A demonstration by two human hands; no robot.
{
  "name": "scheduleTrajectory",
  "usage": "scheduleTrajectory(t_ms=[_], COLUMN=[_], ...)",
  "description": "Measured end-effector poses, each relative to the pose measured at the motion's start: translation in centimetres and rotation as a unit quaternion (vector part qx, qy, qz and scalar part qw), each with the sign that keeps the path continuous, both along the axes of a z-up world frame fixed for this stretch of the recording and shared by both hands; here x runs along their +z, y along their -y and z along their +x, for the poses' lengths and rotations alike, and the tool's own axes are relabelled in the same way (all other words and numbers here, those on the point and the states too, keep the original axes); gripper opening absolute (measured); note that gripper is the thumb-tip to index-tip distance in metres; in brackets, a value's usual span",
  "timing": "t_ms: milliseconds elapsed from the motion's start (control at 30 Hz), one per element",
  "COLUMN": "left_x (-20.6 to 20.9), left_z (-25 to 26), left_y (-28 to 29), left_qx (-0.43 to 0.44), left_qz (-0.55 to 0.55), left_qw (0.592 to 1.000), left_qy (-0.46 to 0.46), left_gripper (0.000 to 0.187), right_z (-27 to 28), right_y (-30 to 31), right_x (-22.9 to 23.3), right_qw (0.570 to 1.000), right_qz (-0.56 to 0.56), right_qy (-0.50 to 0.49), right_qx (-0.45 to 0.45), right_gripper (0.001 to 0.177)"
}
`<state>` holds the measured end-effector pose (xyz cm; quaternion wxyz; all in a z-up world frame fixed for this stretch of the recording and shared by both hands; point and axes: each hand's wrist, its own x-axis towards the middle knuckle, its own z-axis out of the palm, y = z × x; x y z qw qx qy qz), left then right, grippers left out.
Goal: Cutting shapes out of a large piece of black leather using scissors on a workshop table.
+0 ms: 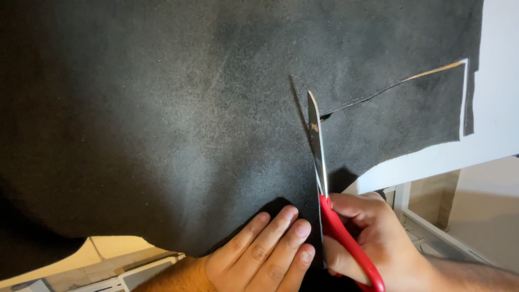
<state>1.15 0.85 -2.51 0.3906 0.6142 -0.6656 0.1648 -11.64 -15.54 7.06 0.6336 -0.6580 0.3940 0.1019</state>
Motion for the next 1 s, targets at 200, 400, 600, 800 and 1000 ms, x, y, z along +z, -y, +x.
scheduleTrajectory(t_ms=[200, 400, 600, 800, 1000], left_x=[-0.7, -0.9, -1.4, -1.5, -1.5], left_z=[-0.4, -0.2, -0.2, 0.0, 0.2], left_y=[-0.3, -0.6, -0.7, -0.6, -0.5], left_qx=[0.009, -0.010, -0.019, -0.016, -0.022], left_qz=[-0.001, 0.003, 0.008, -0.001, 0.001], left_qw=[1.000, 1.000, 1.000, 1.000, 0.999], left_qy=[0.013, 0.015, 0.016, 0.018, 0.040], left_gripper=[0.024, 0.026, 0.026, 0.026, 0.026], right_z=[2.2, 2.9, 2.4, 2.0, 2.0], right_y=[2.1, 2.1, 1.5, 1.1, 0.8], right_x=[1.2, 1.2, 0.7, 0.4, 0.3], right_qw=[0.997, 0.996, 0.999, 0.999, 0.999], right_qz=[0.045, 0.074, 0.033, 0.014, 0.026], right_qy=[-0.005, -0.033, -0.036, -0.035, -0.037], right_qx=[0.058, 0.027, 0.010, 0.000, -0.013], right_gripper=[0.024, 0.028, 0.026, 0.028, 0.029])
